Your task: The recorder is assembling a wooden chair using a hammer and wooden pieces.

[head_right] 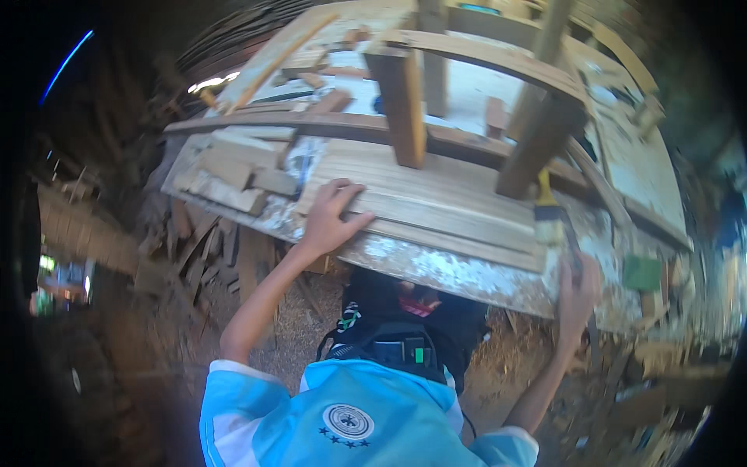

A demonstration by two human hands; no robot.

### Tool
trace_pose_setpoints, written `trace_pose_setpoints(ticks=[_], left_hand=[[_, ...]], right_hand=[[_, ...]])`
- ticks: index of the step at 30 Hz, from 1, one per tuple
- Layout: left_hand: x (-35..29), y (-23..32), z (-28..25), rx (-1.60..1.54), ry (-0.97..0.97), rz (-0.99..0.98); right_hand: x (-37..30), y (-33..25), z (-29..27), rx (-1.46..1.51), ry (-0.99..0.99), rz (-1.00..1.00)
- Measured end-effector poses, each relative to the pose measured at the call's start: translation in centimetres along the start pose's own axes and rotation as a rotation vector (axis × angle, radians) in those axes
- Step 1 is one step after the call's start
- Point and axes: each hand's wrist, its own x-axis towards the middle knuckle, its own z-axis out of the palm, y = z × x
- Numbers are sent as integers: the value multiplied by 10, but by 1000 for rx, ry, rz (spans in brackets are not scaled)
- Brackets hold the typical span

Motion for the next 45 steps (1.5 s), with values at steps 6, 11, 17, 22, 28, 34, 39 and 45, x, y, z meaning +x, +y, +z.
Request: trace_pose_setpoints(ticks=[6,11,17,22,28,34,39,45], left_hand=[[5,-4,-18,-34,-78,-112],[50,-37,-41,-337,-119,-214],[180,-179,-49,-70,138,-218],[232,-284,2,146,109,-158],[257,-355,42,169,29,28],[266,-367,4,90,-37,-112],[268,-338,12,-419,-236,-371],[262,-348,1,-513,-238,-480]], right_hand=[[-17,22,26,-38,12,-237],[-14,13,21,-35,1,-212],[-14,11,25,-59,75,-238],[-13,-3,26,-50,60,-105],[-5,9,29,-128,122,-149],[-6,-2,27,-124,149,-106],[-14,13,24,-146,133,-96],[-19,13,26,-140,175,-107]])
